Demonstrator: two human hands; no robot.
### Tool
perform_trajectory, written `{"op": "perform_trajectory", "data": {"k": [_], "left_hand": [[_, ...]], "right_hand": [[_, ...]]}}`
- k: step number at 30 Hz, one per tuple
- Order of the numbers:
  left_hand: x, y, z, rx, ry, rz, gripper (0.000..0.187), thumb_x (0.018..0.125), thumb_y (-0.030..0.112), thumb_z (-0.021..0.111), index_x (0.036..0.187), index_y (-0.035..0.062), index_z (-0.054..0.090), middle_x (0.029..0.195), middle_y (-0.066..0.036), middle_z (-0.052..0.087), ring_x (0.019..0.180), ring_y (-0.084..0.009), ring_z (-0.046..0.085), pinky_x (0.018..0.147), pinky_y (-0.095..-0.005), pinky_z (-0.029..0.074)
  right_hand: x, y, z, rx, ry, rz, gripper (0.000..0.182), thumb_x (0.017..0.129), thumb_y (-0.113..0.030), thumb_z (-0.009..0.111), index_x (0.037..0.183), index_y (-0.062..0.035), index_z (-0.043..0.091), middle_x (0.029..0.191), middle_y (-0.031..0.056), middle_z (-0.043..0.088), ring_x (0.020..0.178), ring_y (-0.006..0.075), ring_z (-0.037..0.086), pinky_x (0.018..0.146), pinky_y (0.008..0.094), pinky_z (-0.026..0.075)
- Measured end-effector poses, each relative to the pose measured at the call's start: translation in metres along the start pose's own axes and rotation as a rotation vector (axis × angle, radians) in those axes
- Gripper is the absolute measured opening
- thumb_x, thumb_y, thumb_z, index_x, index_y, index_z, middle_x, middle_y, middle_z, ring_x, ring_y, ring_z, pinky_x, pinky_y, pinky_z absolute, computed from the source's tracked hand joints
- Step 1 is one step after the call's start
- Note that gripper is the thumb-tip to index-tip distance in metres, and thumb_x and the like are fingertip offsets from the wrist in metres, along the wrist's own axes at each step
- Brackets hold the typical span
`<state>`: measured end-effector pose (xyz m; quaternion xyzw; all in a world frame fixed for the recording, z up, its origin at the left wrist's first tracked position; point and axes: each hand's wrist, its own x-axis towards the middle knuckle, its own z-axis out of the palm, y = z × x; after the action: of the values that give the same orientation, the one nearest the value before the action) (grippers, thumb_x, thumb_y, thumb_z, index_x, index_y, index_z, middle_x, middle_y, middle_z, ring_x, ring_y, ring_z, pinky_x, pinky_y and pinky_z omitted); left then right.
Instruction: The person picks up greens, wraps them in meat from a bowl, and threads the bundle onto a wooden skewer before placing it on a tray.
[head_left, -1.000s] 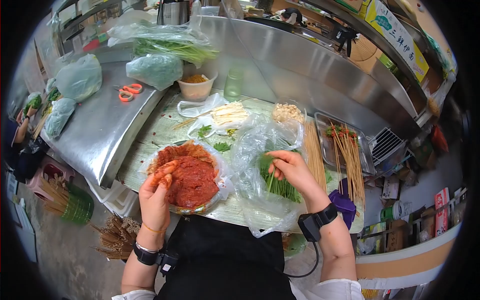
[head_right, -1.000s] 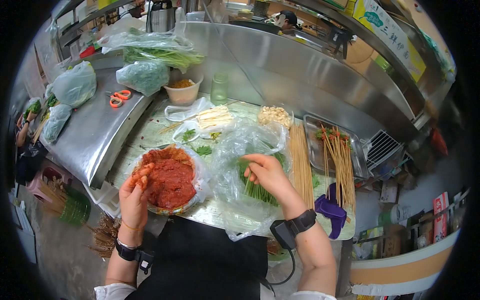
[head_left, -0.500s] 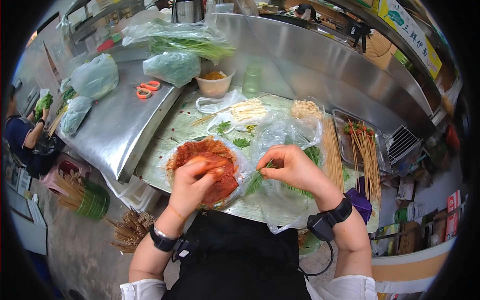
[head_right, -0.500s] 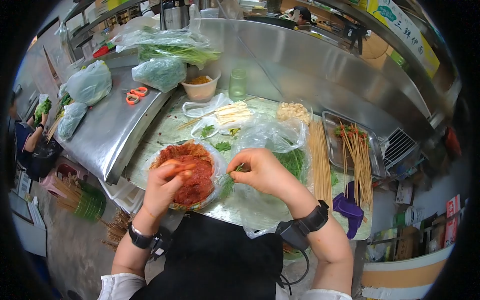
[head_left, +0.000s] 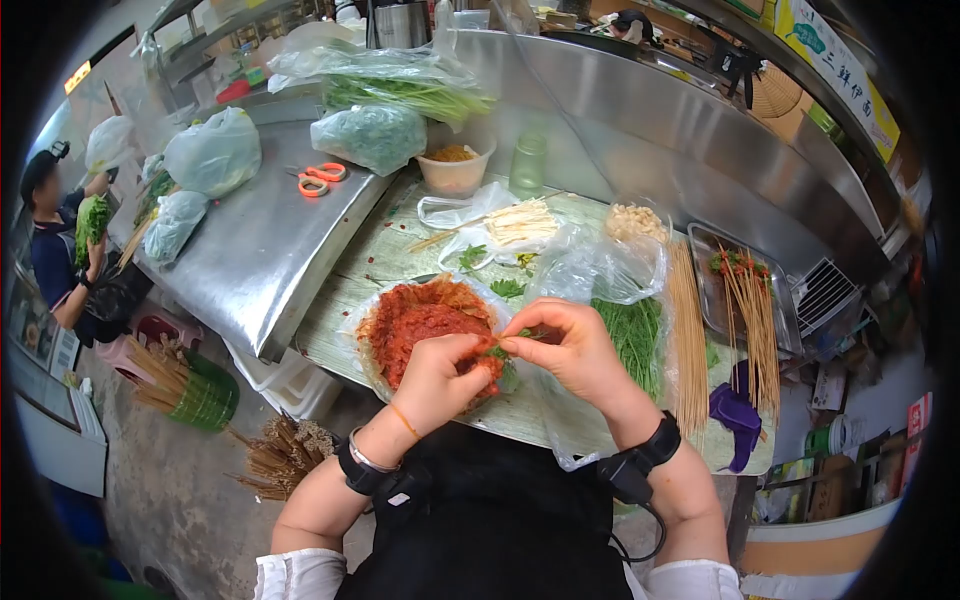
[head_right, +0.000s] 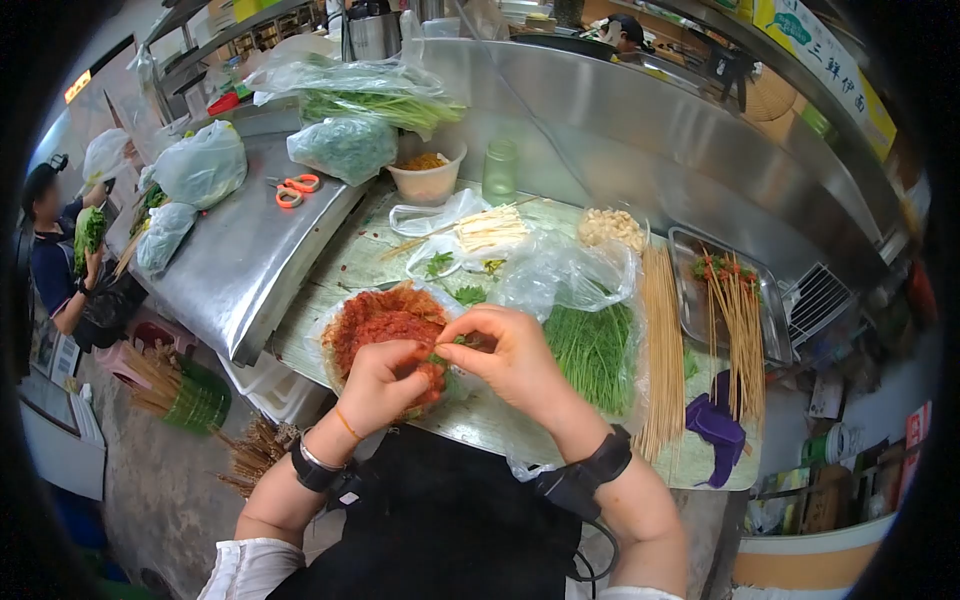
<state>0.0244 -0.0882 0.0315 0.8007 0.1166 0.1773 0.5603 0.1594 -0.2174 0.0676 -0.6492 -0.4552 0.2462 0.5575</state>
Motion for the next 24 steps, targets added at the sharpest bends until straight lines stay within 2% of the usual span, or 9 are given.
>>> {"op": "perform_trajectory", "data": {"k": [1, 4, 7, 10, 13, 15, 19, 23, 24], "left_hand": [[-0.001, -0.003, 0.000, 0.005, 0.005, -0.001, 0.016, 0.078, 0.001, 0.058, 0.092, -0.0005, 0.064, 0.078, -0.005, 0.064, 0.073, -0.0085, 0.060, 0.063, -0.0245, 0.048], [-0.005, -0.002, -0.001, -0.716, 0.075, -0.127, 0.017, 0.082, 0.000, 0.053, 0.097, -0.0041, 0.059, 0.090, -0.005, 0.063, 0.079, -0.0129, 0.062, 0.068, -0.0237, 0.052], [-0.006, -0.012, -0.005, -0.854, 0.042, -0.129, 0.017, 0.084, 0.000, 0.052, 0.099, -0.0031, 0.058, 0.093, -0.006, 0.062, 0.080, -0.0126, 0.062, 0.069, -0.0243, 0.053], [-0.006, -0.017, -0.007, -0.740, 0.118, -0.119, 0.021, 0.083, 0.005, 0.054, 0.103, -0.0023, 0.056, 0.097, -0.006, 0.062, 0.085, -0.0114, 0.060, 0.072, -0.0254, 0.051], [-0.007, -0.014, -0.010, -0.785, 0.186, -0.091, 0.020, 0.083, 0.002, 0.054, 0.102, -0.0016, 0.057, 0.096, -0.005, 0.061, 0.086, -0.0110, 0.059, 0.076, -0.0254, 0.050], [-0.008, -0.018, -0.005, -0.720, 0.191, -0.058, 0.020, 0.082, -0.002, 0.052, 0.102, -0.0024, 0.056, 0.096, -0.006, 0.061, 0.085, -0.0117, 0.060, 0.075, -0.0248, 0.051], [-0.018, -0.021, 0.001, -0.443, 0.153, 0.052, 0.020, 0.080, -0.008, 0.051, 0.100, -0.0038, 0.054, 0.097, -0.006, 0.060, 0.086, -0.0126, 0.061, 0.074, -0.0245, 0.051], [-0.043, -0.041, 0.006, -0.482, 0.125, -0.014, 0.015, 0.078, -0.007, 0.055, 0.093, -0.0032, 0.055, 0.089, -0.005, 0.061, 0.082, -0.0116, 0.061, 0.072, -0.0232, 0.050], [-0.045, -0.045, 0.003, -0.206, 0.124, 0.052, 0.015, 0.076, -0.004, 0.059, 0.091, -0.0036, 0.057, 0.086, -0.008, 0.060, 0.079, -0.0137, 0.061, 0.070, -0.0246, 0.050]], "right_hand": [[-0.001, 0.007, 0.005, 0.004, -0.004, -0.005, 0.009, 0.075, -0.005, 0.067, 0.081, -0.0002, 0.065, 0.078, 0.0033, 0.060, 0.070, 0.0097, 0.055, 0.062, 0.0230, 0.044], [-0.005, 0.022, 0.017, 0.068, 0.107, -0.128, 0.007, 0.074, -0.004, 0.067, 0.081, -0.0010, 0.065, 0.079, 0.0037, 0.061, 0.070, 0.0100, 0.055, 0.063, 0.0232, 0.044], [-0.006, 0.027, 0.025, 0.007, 0.148, -0.219, 0.005, 0.075, -0.004, 0.067, 0.079, -0.0015, 0.065, 0.080, 0.0035, 0.061, 0.074, 0.0095, 0.055, 0.065, 0.0231, 0.044], [-0.004, 0.035, 0.025, -0.035, 0.136, -0.328, 0.016, 0.074, 0.000, 0.066, 0.090, -0.0021, 0.064, 0.092, 0.0035, 0.060, 0.082, 0.0102, 0.055, 0.071, 0.0225, 0.044], [-0.007, 0.041, 0.027, 0.304, 0.238, -0.120, 0.026, 0.076, 0.002, 0.065, 0.101, -0.0010, 0.060, 0.105, 0.0044, 0.056, 0.089, 0.0111, 0.054, 0.076, 0.0229, 0.045], [-0.015, 0.035, 0.035, 0.646, -0.015, 0.136, 0.031, 0.078, 0.002, 0.064, 0.108, 0.0009, 0.056, 0.113, 0.0063, 0.051, 0.095, 0.0121, 0.054, 0.081, 0.0231, 0.045], [-0.016, 0.048, 0.042, 0.702, 0.092, 0.271, 0.021, 0.078, 0.002, 0.063, 0.099, 0.0015, 0.058, 0.097, 0.0088, 0.059, 0.087, 0.0139, 0.060, 0.078, 0.0252, 0.050], [-0.034, 0.051, 0.051, 0.728, 0.107, 0.429, 0.017, 0.079, 0.002, 0.063, 0.095, 0.0027, 0.059, 0.087, 0.0088, 0.062, 0.075, 0.0147, 0.062, 0.071, 0.0247, 0.052], [-0.036, 0.050, 0.053, 0.730, 0.148, 0.433, 0.013, 0.078, 0.003, 0.063, 0.090, 0.0030, 0.060, 0.084, 0.0088, 0.062, 0.072, 0.0150, 0.062, 0.068, 0.0241, 0.052]]}}
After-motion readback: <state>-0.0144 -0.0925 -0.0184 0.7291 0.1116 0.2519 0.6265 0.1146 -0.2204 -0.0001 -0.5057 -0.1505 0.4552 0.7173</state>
